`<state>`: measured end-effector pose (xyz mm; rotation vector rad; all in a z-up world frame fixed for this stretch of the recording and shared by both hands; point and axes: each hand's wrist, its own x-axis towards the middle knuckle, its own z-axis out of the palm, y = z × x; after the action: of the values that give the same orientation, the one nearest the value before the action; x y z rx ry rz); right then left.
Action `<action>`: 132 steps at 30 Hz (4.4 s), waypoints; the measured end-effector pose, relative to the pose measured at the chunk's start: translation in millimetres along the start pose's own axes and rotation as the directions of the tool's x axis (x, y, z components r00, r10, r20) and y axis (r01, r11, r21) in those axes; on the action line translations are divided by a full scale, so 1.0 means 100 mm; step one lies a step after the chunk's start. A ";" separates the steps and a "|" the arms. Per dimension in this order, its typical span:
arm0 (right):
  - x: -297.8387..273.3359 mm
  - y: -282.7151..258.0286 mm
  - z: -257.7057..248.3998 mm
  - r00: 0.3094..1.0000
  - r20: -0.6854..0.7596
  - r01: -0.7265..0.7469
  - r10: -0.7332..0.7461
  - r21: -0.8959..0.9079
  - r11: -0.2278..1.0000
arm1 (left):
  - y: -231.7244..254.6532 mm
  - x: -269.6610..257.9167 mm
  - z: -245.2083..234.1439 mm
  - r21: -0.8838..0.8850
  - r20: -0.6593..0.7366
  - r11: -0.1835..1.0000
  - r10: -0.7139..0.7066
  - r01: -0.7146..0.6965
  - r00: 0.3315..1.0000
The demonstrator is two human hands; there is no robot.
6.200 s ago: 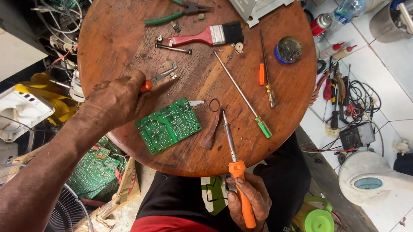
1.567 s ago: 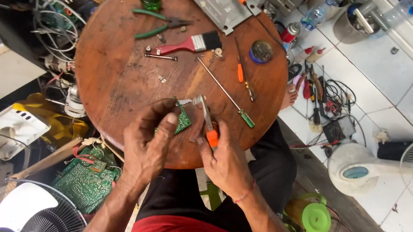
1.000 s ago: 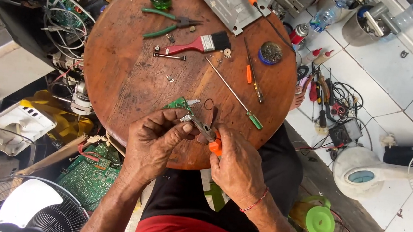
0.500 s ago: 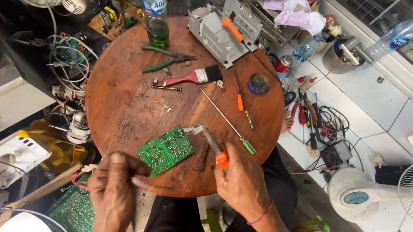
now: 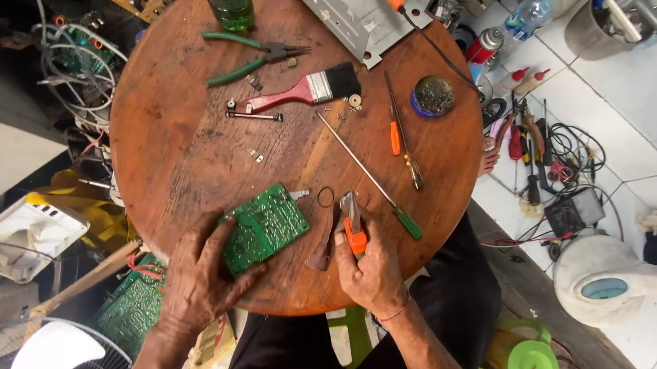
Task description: The person uses a soldering iron and pliers to work on a green circuit board placed on a wooden table. They heat and remove components from the board, flip it over to inspect both sides, and handle various tools and small parts scattered on the workspace.
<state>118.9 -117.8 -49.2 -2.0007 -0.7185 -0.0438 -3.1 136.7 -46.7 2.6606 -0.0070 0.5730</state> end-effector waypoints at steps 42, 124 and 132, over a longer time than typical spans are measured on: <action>-0.02 -0.89 -0.27 0.969 0.241 -0.005 0.052 -0.193 0.981 | 1.05 0.72 -0.44 -0.906 0.109 0.305 -0.501 0.293 0.859; -0.09 -0.93 -0.55 0.859 0.387 -0.204 0.335 -0.342 0.917 | 1.05 0.53 -0.46 -0.458 -0.242 0.889 -0.157 0.031 0.958; -0.17 -0.97 -0.59 0.869 0.366 -0.202 0.334 -0.354 0.913 | 0.99 0.55 -0.36 -0.329 -0.389 0.931 0.018 -0.158 0.921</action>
<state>70.9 -139.1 52.8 -2.4301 -0.7189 0.4889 23.9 65.1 44.1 2.1704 -0.1101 1.0095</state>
